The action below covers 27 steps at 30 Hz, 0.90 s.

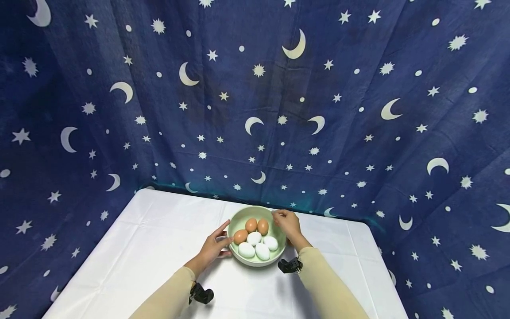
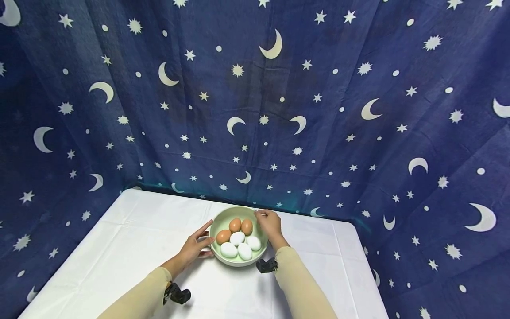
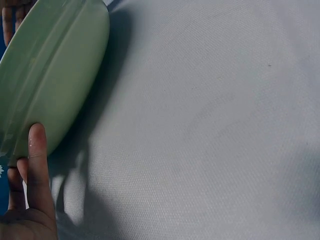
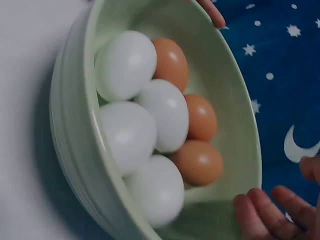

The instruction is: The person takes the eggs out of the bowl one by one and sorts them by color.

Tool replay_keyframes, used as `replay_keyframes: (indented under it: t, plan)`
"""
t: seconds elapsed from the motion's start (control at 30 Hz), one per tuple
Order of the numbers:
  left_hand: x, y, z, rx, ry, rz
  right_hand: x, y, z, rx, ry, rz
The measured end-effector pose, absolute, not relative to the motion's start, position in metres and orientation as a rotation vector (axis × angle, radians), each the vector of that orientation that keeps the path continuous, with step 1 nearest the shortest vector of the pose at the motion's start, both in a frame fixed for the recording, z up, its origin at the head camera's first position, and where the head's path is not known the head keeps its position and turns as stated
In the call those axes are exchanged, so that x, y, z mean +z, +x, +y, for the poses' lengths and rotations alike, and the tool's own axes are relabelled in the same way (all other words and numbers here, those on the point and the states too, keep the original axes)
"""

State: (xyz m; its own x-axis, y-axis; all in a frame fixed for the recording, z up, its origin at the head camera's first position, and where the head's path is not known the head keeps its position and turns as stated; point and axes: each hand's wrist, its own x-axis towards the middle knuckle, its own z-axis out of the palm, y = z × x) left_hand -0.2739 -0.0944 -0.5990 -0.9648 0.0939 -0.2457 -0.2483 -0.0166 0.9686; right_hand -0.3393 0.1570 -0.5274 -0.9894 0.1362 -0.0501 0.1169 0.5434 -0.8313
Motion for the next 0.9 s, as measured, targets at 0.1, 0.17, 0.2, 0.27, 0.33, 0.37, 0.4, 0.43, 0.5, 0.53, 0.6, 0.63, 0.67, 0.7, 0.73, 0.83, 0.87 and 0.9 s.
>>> replay_keyframes:
  t: [0.1,0.17,0.2,0.27,0.33,0.37,0.4,0.43,0.5,0.53,0.6,0.63,0.67,0.7,0.73,0.83,0.87,0.9]
  plan:
    - [-0.599,-0.275,-0.095,2.076,-0.178,2.016,-0.528,-0.336,0.146,1.446,-0.264,-2.777]
    - [-0.600,-0.276,-0.096,2.074,-0.177,2.016,-0.529,-0.334,0.139,1.416,-0.304,-2.788]
    - [-0.600,-0.276,-0.096,2.077,-0.175,2.016,-0.531,-0.333,0.137,1.401,-0.318,-2.791]
    - [-0.600,-0.276,-0.096,2.082,-0.173,2.017,-0.535,-0.333,0.132,1.369,-0.332,-2.785]
    - [-0.601,-0.276,-0.095,2.089,-0.169,2.016,-0.539,-0.332,0.129,1.336,-0.324,-2.778]
    - [-0.601,-0.275,-0.095,2.094,-0.166,2.017,-0.541,-0.332,0.128,1.326,-0.322,-2.775]
    - [-0.601,-0.275,-0.095,2.094,-0.164,2.021,-0.543,-0.332,0.127,1.310,-0.315,-2.776]
    - [-0.601,-0.274,-0.095,2.097,-0.162,2.020,-0.546,-0.332,0.126,1.292,-0.318,-2.780]
    - [-0.601,-0.274,-0.094,2.100,-0.158,2.012,-0.549,-0.332,0.125,1.262,-0.321,-2.790]
    - [-0.601,-0.274,-0.094,2.101,-0.154,2.010,-0.550,-0.332,0.124,1.250,-0.325,-2.793]
    - [-0.601,-0.274,-0.094,2.105,-0.150,2.003,-0.553,-0.331,0.123,1.222,-0.318,-2.792]
    - [-0.602,-0.274,-0.095,2.106,-0.144,2.001,-0.553,-0.331,0.122,1.223,-0.318,-2.785]
    - [-0.602,-0.274,-0.095,2.104,-0.145,2.001,-0.555,-0.331,0.121,1.215,-0.318,-2.784]
    - [-0.602,-0.274,-0.095,2.101,-0.144,2.003,-0.555,-0.330,0.121,1.210,-0.318,-2.784]
    - [-0.603,-0.274,-0.095,2.098,-0.143,2.005,-0.557,-0.330,0.120,1.201,-0.320,-2.786]
    - [-0.603,-0.274,-0.095,2.093,-0.131,2.015,-0.560,-0.329,0.118,1.188,-0.347,-2.786]
    - [-0.602,-0.274,-0.095,2.094,-0.133,2.014,-0.561,-0.328,0.117,1.179,-0.361,-2.789]
    - [-0.602,-0.274,-0.095,2.096,-0.133,2.013,-0.561,-0.328,0.116,1.184,-0.369,-2.785]
